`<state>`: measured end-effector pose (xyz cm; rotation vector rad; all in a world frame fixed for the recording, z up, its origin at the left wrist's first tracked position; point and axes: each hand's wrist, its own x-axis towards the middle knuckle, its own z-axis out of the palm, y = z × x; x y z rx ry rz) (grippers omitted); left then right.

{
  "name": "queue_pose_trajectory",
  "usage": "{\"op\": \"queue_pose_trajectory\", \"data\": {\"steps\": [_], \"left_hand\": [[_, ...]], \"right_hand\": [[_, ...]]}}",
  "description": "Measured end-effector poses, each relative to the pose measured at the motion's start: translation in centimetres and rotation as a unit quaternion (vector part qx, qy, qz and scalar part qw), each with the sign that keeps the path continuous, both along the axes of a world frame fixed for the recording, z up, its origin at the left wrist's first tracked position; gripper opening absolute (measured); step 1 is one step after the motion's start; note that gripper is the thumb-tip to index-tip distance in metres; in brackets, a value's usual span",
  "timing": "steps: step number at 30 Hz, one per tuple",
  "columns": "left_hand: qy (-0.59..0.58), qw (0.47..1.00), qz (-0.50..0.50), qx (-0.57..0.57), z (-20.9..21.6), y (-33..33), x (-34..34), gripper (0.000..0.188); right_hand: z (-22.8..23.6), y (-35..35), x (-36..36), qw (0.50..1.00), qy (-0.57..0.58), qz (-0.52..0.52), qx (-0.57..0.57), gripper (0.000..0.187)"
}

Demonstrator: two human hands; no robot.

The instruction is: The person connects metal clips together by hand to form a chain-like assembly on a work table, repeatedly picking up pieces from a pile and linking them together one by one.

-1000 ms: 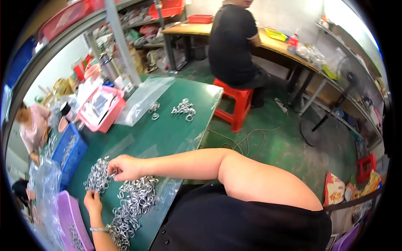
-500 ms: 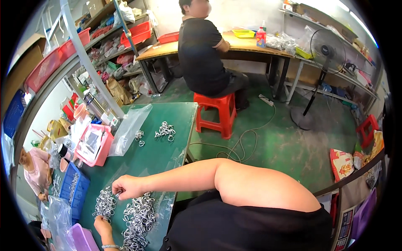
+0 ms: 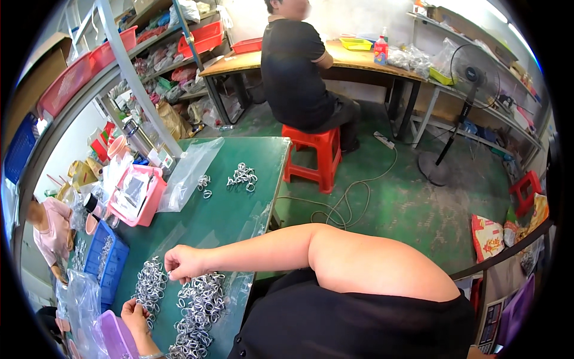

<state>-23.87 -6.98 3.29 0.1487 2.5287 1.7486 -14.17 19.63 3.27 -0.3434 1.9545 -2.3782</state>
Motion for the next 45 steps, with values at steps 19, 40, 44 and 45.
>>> {"op": "queue_pose_trajectory", "data": {"steps": [19,40,44,45], "left_hand": [[0.133,0.974,-0.082,0.165,3.0,5.8,14.5,0.017],[0.035,0.958,0.003,0.286,1.6,4.1,16.7,0.015],[-0.020,0.938,0.011,0.346,1.5,4.0,16.7,0.017],[-0.032,0.932,0.016,0.362,1.4,4.0,16.7,0.017]], "right_hand": [[2.9,-3.6,3.8,0.986,0.009,0.121,-0.115,0.027],[1.6,-6.1,4.7,0.984,-0.015,0.168,-0.060,0.026],[1.5,-5.9,4.7,0.985,-0.020,0.162,-0.056,0.025],[1.4,-5.8,4.7,0.985,-0.020,0.163,-0.056,0.025]]}}
